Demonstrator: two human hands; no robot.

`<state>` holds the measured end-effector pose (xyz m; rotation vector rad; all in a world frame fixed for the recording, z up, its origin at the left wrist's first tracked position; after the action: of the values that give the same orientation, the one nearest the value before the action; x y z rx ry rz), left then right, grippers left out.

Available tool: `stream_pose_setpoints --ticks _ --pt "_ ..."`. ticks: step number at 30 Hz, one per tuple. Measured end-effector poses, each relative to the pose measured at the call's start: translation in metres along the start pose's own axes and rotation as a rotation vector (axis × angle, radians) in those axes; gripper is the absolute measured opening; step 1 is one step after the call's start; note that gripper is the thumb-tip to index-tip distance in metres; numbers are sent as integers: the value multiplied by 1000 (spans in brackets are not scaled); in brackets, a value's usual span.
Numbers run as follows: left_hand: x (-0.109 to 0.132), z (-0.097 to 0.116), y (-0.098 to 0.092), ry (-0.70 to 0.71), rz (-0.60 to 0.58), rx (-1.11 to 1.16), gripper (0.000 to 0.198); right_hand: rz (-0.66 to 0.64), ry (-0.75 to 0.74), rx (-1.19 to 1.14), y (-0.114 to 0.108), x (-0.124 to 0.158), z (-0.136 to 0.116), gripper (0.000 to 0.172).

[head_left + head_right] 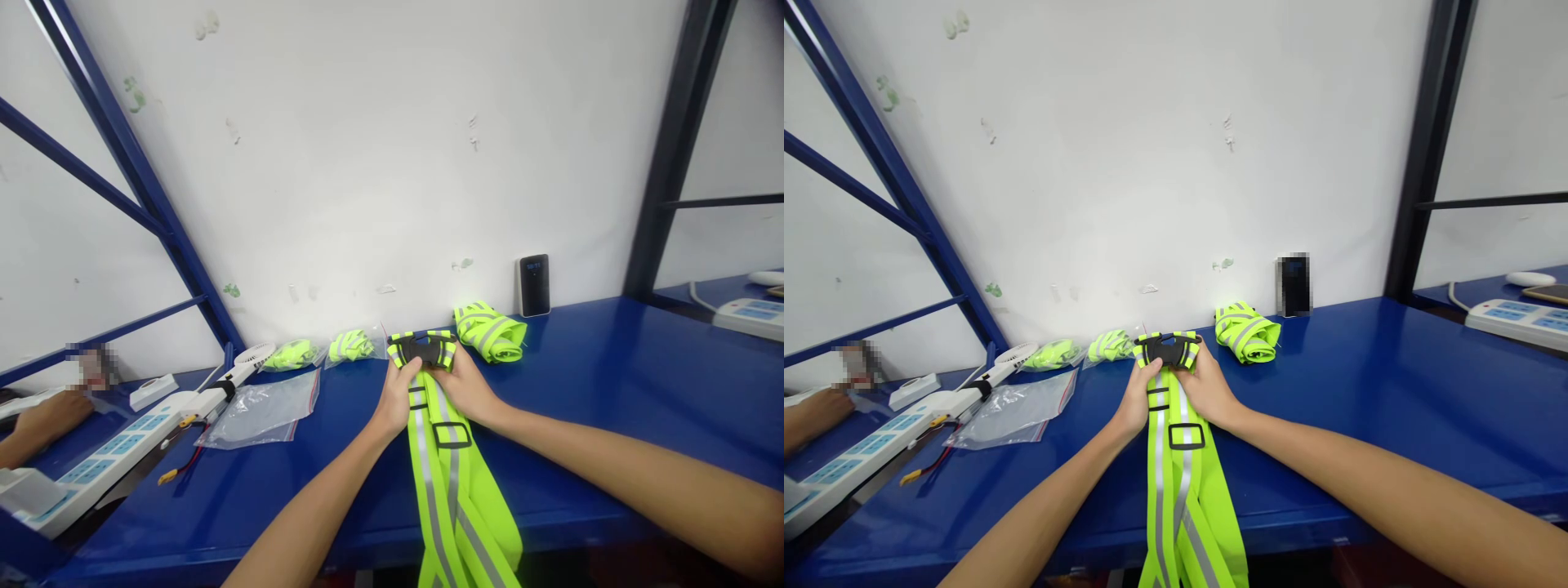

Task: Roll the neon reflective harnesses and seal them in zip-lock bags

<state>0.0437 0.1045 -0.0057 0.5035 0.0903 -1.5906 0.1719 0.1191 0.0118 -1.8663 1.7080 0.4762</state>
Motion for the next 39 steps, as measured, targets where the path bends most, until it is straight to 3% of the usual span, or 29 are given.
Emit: stream_pose_setpoints --ticks 7,12,18,22,27,32,37,39 --pt "-2 -3 3 -24 -44 35 41 -70 66 -163 2 2 -5 34" --pt "-2 8 5 61 -95 -8 37 -177 82 -278 5 7 -20 48" --pt "-6 13 6 89 -137 -35 32 -235 338 -298 -2 9 -18 30" --pt "-6 12 6 103 -145 -46 30 -306 369 -224 -4 8 -18 38" --pt "-6 18 0 212 -72 -171 23 -220 237 -213 -6 5 -18 47" --pt "-10 12 -1 162 -93 -128 24 -161 385 -319 -3 12 -10 45" --pt "-13 14 -10 100 -45 -72 28 -414 581 -633 12 22 -24 34" --pt "-13 11 -8 35 -68 -39 29 -425 600 -695 11 19 -26 30"
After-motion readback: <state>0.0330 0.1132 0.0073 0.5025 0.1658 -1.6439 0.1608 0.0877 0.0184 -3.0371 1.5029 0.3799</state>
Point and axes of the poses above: each hand's wrist, its own x-axis away from the middle knuckle, its own y-axis out of the palm, z = x × y, the point moved 8 cm from there along -x, towards the middle knuckle, and after that the axes turned 6 degrees about x, right-handed, at the moved point
